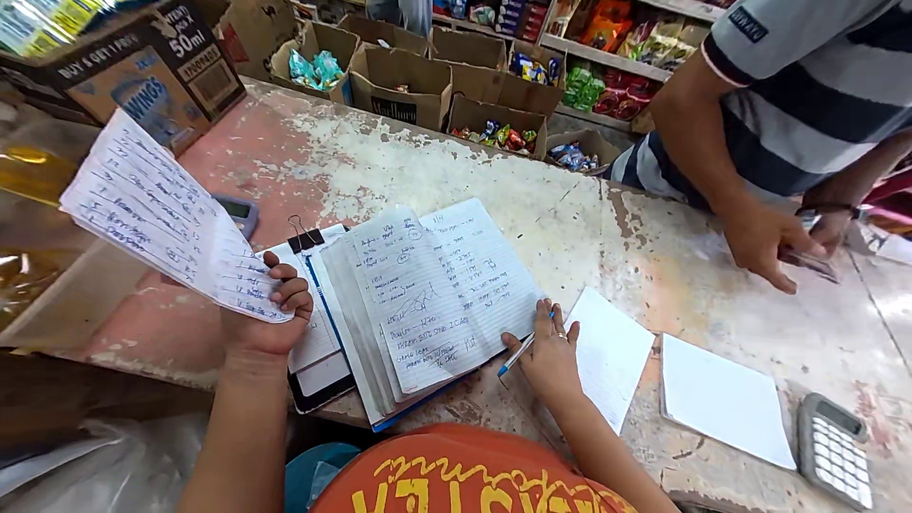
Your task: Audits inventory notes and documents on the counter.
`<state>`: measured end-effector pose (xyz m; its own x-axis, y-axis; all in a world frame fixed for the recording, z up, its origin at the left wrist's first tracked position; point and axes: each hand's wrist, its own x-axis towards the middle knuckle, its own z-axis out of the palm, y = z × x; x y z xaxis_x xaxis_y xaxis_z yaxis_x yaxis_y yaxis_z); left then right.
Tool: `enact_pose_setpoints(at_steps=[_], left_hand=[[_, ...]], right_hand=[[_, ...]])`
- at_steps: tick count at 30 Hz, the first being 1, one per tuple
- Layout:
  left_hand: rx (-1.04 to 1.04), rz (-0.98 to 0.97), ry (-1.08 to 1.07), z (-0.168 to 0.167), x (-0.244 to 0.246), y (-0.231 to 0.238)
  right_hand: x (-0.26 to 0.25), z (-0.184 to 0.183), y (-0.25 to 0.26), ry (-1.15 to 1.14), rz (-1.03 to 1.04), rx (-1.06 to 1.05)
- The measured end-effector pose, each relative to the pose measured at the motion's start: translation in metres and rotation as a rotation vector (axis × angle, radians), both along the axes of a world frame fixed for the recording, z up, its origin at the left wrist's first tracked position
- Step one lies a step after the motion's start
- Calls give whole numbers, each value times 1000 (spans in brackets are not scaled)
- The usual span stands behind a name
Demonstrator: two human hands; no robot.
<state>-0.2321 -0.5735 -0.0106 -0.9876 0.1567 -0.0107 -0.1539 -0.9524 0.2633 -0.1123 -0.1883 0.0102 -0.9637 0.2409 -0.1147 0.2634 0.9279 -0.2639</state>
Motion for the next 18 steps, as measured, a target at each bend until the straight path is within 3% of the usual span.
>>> enact_pose_setpoints(at_steps=[3, 5, 7, 10, 15, 18], left_hand=[[-14, -7, -7, 1, 0, 1], [-3, -29, 3, 1, 0, 4], [21, -69, 4, 0, 1, 10], [31, -119, -20, -2, 3, 27], [-48, -252, 106, 1, 8, 60], [-215, -312, 131, -7, 10, 76]], right_hand=[[0, 2, 1, 3, 9, -20], [-1, -3, 3, 140, 96, -122], [-3, -8, -2, 241, 269, -332], [-9, -8, -21, 105, 550, -607], [-6, -8, -50, 73, 891, -614], [-3, -6, -48, 164, 848, -801]])
